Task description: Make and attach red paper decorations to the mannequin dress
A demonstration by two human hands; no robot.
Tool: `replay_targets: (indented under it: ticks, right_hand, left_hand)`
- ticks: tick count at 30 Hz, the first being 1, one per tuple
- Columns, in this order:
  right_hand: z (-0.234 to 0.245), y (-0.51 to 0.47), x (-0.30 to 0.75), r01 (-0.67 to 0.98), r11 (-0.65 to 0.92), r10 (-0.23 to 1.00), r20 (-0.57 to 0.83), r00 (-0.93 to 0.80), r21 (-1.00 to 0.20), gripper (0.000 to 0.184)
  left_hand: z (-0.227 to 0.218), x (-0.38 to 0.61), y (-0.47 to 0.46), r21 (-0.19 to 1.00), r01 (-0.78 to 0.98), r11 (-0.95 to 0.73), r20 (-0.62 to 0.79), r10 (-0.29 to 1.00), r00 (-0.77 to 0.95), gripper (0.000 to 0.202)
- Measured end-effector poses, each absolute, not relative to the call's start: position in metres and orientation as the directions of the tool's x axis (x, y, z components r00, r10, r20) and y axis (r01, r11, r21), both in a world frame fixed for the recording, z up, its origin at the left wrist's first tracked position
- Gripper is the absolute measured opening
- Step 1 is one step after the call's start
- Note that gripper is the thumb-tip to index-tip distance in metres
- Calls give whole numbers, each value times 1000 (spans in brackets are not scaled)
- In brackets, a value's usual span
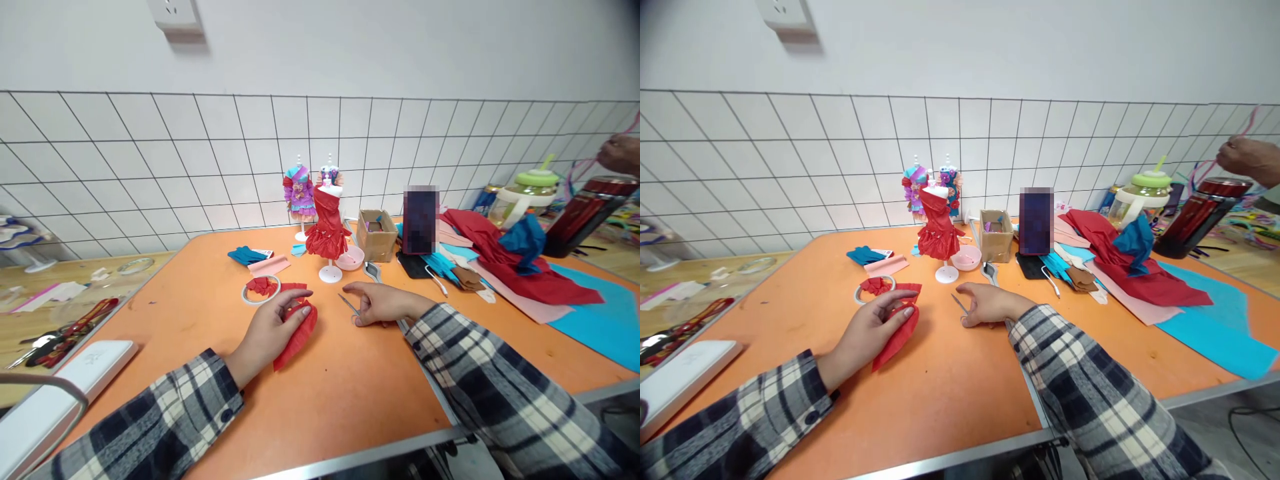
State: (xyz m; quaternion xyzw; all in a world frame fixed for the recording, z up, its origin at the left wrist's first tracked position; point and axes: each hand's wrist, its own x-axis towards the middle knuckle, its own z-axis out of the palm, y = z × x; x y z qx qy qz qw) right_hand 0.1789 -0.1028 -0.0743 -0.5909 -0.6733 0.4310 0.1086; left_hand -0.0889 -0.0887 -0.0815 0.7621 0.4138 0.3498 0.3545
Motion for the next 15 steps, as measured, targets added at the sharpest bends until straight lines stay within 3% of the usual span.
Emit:
replay_targets:
  ticks: [1,4,7,9,12,15]
  right_hand:
    - [-73,-104,179,681,-68,897,-344,-278,-729,86]
    - [-71,-109,163,557,16,966,-131,-224,-830,57]
    - [-74,-109,127,196,75,927,-4,-375,-978,52]
    - [-77,-103,99,77,80,931,47,-361,-994,47]
    - [-79,-84,66,64,23,971,7,-239,-998,27]
    - [-79,-61,54,183,63,969,17,-246,-981,19]
  left_hand:
    - [-81,-89,-90,815,396,-423,251,874,416,35]
    - [-80,-87,-93,793,429,-433,272,881,388,35]
    - [-78,-86,-91,788,440,-431,301,892,336,35]
    - [-78,-87,-88,796,412,-445,344,891,297,32]
    - [-75,-95,-80,822,368,-434,377,900,219,34]
    - [-67,-116,-67,845,350,-404,349,913,211,44]
